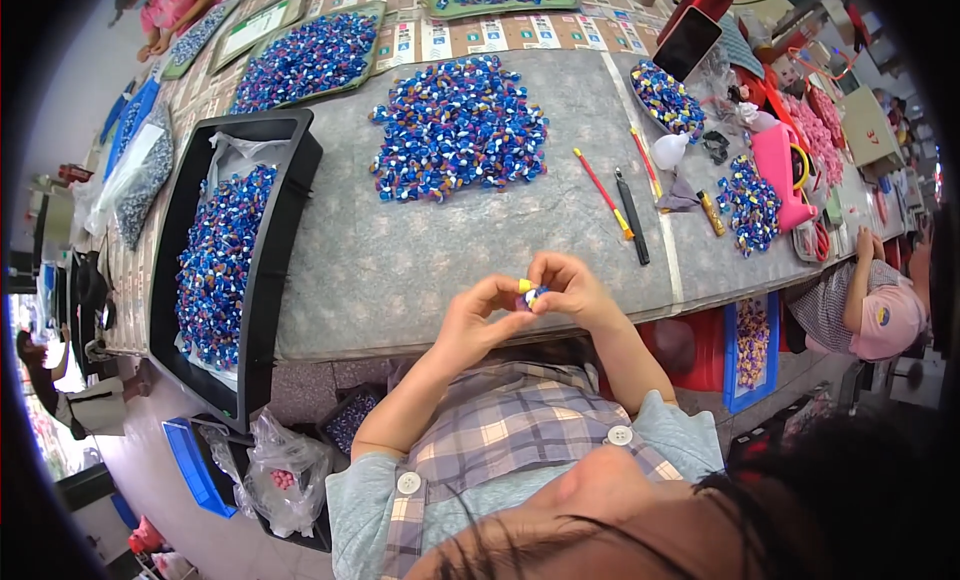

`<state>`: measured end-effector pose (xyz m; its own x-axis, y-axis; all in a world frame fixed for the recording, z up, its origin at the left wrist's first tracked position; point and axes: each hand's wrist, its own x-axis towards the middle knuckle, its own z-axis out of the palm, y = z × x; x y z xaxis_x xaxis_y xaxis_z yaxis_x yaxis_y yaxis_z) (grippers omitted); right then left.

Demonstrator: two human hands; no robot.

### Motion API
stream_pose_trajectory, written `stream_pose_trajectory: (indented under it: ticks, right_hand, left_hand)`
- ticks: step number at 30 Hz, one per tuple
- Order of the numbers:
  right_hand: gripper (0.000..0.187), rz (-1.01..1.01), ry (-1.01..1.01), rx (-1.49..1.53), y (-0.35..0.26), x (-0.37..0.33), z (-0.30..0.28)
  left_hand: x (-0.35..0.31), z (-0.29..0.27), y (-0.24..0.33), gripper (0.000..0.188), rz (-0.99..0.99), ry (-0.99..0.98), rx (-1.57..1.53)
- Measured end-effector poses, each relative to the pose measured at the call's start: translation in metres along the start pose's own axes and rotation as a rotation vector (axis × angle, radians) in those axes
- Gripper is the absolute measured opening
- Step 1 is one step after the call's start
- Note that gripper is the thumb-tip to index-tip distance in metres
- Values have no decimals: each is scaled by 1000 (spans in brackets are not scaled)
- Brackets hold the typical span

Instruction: Assembling small blue and yellow plastic components and marking them with a pen.

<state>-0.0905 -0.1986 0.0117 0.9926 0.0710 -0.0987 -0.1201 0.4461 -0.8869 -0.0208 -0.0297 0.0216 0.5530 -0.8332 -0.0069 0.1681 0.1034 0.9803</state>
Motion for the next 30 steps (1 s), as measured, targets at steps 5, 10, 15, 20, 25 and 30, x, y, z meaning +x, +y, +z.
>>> stream_pose_trajectory:
  ticks: [5, 10, 15, 20, 25, 30]
  right_hand:
    - [20, -242, 775, -630, -42, -21, -70]
    - [26, -209, 1430, -1337, -91, -108, -205]
    - [31, -349, 1509, -1562, -98, -99, -178]
    - [19, -461, 1159, -1255, -72, -41, -105]
    - [11, -553, 670, -1150, -59, 32, -54]
    - [30, -623, 502, -1329, -51, 119, -75]
  left_hand:
    - [45, -42, 1, 27, 169, 354, 501]
    - [113, -91, 19, 18, 372, 527, 952]
    - [136, -89, 9, 18, 349, 429, 1189]
    - [132, -93, 7, 18, 317, 403, 1201]
    - [138, -95, 8, 21, 378, 411, 1243]
    - [142, -152, 8, 36, 351, 755, 1241]
